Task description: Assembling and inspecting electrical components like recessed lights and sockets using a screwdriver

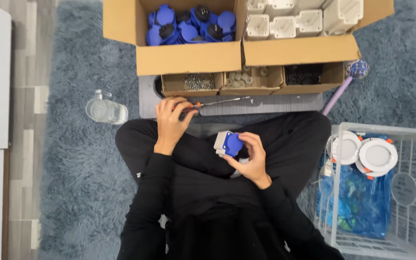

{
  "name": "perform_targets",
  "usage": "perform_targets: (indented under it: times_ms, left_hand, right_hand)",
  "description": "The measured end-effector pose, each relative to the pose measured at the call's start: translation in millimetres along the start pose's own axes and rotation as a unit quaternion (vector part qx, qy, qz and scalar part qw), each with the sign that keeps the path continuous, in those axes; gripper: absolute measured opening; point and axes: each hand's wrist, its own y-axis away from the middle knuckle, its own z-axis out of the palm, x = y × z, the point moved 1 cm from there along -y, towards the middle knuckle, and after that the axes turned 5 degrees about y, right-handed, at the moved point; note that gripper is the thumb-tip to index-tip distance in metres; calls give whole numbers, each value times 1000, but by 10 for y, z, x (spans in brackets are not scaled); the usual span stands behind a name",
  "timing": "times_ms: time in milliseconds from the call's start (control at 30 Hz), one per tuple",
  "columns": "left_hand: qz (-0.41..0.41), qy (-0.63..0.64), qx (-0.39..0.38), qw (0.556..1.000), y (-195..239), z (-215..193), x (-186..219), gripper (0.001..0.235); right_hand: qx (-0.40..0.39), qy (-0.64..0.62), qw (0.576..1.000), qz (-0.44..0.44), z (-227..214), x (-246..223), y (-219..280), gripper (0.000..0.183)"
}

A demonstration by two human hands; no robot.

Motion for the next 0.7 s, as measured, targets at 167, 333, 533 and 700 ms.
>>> perform_targets:
  times_ms: [167,333,533,700]
  left_hand:
    - [5,-5,8,1000,-19,-56,139,32]
    - [-119,211,-5,970,47,-275,804,37]
    - [-332,578,-255,700,771,10,1085,56]
    - [-407,672,-219,579,821,39,1207,59]
  right_hand:
    - [-10,6,1000,-1,-23,19,1,75]
    - [-18,-24,999,18,-56,-197,-107,83]
    - [-85,-24,995,-37,-30,-321,-56,90]
    - [-102,-27,994,-41,-110,-475,-68,84]
